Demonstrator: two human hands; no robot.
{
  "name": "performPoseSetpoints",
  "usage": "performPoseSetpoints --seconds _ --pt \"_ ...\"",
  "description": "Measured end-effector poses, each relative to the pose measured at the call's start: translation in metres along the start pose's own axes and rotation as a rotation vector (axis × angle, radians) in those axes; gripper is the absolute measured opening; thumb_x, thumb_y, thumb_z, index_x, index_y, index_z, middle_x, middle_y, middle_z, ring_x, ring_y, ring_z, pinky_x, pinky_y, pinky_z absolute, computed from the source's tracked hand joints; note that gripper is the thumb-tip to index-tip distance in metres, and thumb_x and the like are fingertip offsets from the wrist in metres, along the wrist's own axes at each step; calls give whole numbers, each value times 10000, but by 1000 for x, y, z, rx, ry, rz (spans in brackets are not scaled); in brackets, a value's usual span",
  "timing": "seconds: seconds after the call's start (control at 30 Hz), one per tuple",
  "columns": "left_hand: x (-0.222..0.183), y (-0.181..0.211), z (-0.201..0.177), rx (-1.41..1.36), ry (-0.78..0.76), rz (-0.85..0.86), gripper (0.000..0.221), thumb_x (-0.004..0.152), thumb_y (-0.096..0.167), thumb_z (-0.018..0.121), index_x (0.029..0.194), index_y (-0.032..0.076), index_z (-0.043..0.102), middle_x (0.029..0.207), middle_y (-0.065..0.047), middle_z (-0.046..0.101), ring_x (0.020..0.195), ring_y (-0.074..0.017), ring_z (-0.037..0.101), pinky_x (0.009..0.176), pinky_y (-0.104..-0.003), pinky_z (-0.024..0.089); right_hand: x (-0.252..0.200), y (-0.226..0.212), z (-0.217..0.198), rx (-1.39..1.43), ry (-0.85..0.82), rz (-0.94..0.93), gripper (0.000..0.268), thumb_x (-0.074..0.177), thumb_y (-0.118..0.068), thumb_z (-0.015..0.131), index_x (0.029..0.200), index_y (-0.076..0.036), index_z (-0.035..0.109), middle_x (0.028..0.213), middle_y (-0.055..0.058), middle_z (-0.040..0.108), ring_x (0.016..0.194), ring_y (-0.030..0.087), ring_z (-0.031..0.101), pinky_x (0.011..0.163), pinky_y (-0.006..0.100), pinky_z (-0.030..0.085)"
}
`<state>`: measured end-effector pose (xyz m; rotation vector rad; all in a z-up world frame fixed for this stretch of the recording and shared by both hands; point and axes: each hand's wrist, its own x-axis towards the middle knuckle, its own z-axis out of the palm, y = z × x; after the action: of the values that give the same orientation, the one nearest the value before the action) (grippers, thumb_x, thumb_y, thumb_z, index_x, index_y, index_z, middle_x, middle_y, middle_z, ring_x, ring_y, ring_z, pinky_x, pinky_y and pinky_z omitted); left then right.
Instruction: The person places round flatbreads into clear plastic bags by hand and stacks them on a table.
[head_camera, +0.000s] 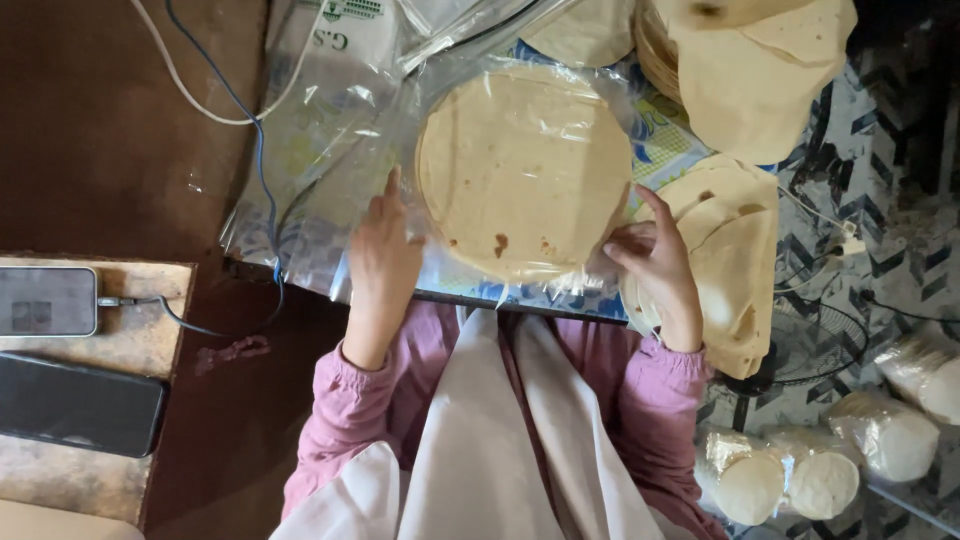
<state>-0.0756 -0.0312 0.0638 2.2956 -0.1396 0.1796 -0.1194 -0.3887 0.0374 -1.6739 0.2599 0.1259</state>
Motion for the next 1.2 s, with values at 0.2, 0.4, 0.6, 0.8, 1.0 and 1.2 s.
performPoseSetpoints --seconds 0.2,0.4,0.6,0.8,1.0,1.2 --pt "31 17 38 447 150 183 635 849 259 803 1405 72 561 1390 -136 588 1320 -346 476 1090 -513 375 16 -26 42 -979 434 -677 695 911 -69 809 1506 -20 453 1391 205 590 1218 367 616 1032 459 519" --pt "67 7 101 316 6 478 621 1005 412 674 1519 95 531 1584 -114 486 1514 -333 363 1264 -545 227 63 -25 106 -972 188 -575 498 1028 -183 541 1521 -136 487 1577 158 505 1439 317 466 1210 490 351" --pt "67 32 83 312 -65 338 905 780 629 695 1509 133 496 1622 -158 351 1524 -408 178 1190 -642 46 100 -32 94 -1095 221 -515 562 1076 -415 463 1581 -170 441 1646 196 359 1532 401 294 1209 636 166" --pt "61 24 92 339 -85 265 920 886 654 669 1574 82 454 1677 -207 275 1566 -427 162 1216 -681 54 123 -19 49 -1002 387 -147 556 1028 -493 480 1525 -243 488 1574 190 417 1512 406 269 1195 650 165" --pt "69 20 92 406 -130 270 897 931 646 596 1591 63 427 1683 -223 256 1556 -450 138 1183 -708 75 39 21 -1 -1303 610 -347 476 1092 -382 515 1504 -143 507 1667 217 372 1593 364 232 1243 671 86" --pt "65 23 86 410 -152 254 872 963 613 589 1614 58 420 1712 -221 225 1581 -450 109 1198 -714 49 -72 63 -19 -1207 705 -142 671 1061 -302 552 1610 4 316 1667 235 306 1567 389 262 1270 571 153"
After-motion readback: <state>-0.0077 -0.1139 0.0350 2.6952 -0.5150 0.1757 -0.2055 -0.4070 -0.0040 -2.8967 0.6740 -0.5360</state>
